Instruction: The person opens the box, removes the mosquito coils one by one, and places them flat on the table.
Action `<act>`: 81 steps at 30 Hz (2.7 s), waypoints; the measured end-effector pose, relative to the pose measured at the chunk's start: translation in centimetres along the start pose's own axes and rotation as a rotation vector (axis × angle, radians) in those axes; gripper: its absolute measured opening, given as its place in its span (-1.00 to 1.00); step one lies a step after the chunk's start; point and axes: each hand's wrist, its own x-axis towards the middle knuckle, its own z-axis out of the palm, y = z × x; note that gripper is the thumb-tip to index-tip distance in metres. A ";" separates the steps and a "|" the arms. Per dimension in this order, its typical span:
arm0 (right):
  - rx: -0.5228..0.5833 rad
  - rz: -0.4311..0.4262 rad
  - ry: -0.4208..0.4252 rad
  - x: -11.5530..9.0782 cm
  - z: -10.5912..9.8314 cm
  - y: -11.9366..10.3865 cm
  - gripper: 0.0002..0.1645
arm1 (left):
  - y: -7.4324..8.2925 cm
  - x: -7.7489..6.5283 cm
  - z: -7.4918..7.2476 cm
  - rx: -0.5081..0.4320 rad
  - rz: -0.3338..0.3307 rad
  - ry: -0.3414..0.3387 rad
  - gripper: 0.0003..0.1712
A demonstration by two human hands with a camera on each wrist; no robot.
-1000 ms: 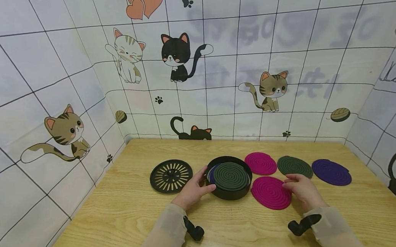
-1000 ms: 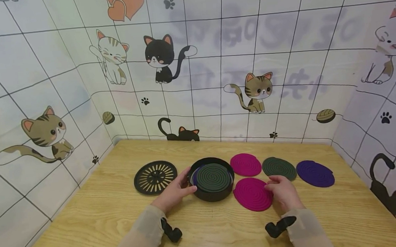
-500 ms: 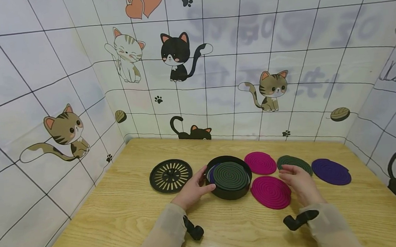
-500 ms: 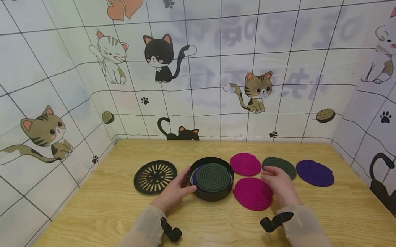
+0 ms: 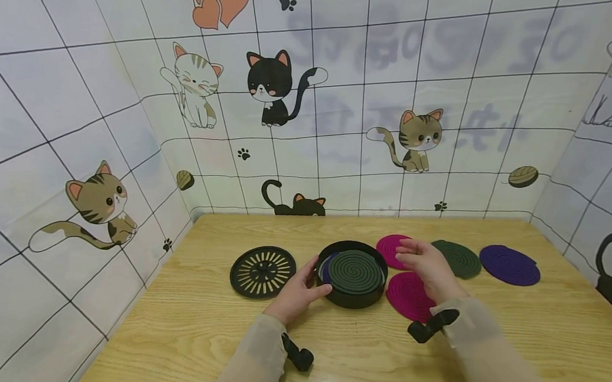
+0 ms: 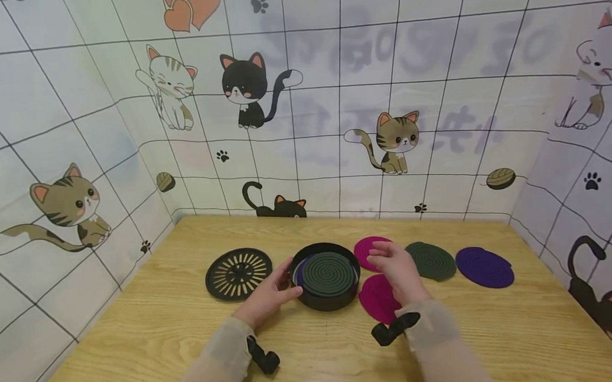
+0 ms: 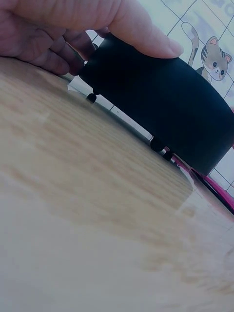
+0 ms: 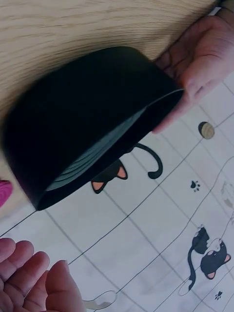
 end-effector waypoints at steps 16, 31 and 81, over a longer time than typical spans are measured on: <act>-0.043 -0.015 -0.072 1.3 5.5 -1.3 -0.39 | 0.2 -0.1 0.0 0.007 -0.004 0.002 0.00; -0.095 0.005 -0.029 1.5 7.4 -0.7 -0.39 | 0.1 0.0 0.0 0.006 -0.025 0.001 0.03; 0.043 0.053 0.003 0.9 7.6 -1.2 -0.44 | 0.1 0.1 0.0 -0.003 -0.007 -0.002 0.01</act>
